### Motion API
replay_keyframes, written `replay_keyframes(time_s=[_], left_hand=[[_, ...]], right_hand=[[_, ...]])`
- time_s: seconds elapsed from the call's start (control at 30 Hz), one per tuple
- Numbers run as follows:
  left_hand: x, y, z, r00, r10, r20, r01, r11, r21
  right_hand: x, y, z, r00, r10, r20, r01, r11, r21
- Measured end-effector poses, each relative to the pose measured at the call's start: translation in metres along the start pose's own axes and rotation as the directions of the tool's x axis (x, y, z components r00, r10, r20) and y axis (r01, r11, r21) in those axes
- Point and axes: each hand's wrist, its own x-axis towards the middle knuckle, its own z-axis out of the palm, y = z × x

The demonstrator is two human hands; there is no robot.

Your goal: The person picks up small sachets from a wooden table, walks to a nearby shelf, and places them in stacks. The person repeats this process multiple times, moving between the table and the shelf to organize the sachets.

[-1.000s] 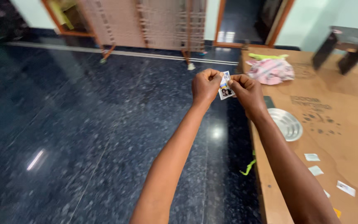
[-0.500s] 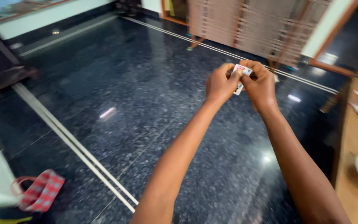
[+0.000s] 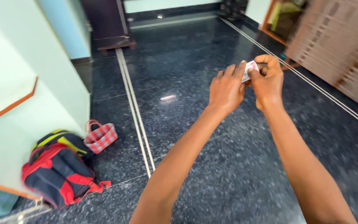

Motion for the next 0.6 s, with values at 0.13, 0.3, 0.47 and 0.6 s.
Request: replay_keyframes(time_s=[0.13,0.3,0.47,0.6], left_hand=[[-0.004,-0.049,-0.022,0.994,-0.035,-0.099,0.042,0.997,0.068],[-0.018,-0.101,-0.067,0.980,-0.143,-0.135,0.167,0.969,0.182],[-0.040,-0.143,-0.130,0.949,-0.202,-0.241,0.257,0.941,0.222],[-0.056,-0.173,-0.184,0.925,-0.190,-0.331,0.280,0.926,0.252]], right_hand=[[0.012,0.009,0.058,0.985,0.011,0.173,-0.023,0.998,0.065],[0.005,0.021,0.131,0.922,0.050,0.385,-0.120,0.980,0.160],[-0.011,0.011,0.210,0.819,-0.089,0.567,-0.059,0.970,0.237],[-0.026,-0.015,0.261,0.679,-0.185,0.710,0.051,0.977,0.206]])
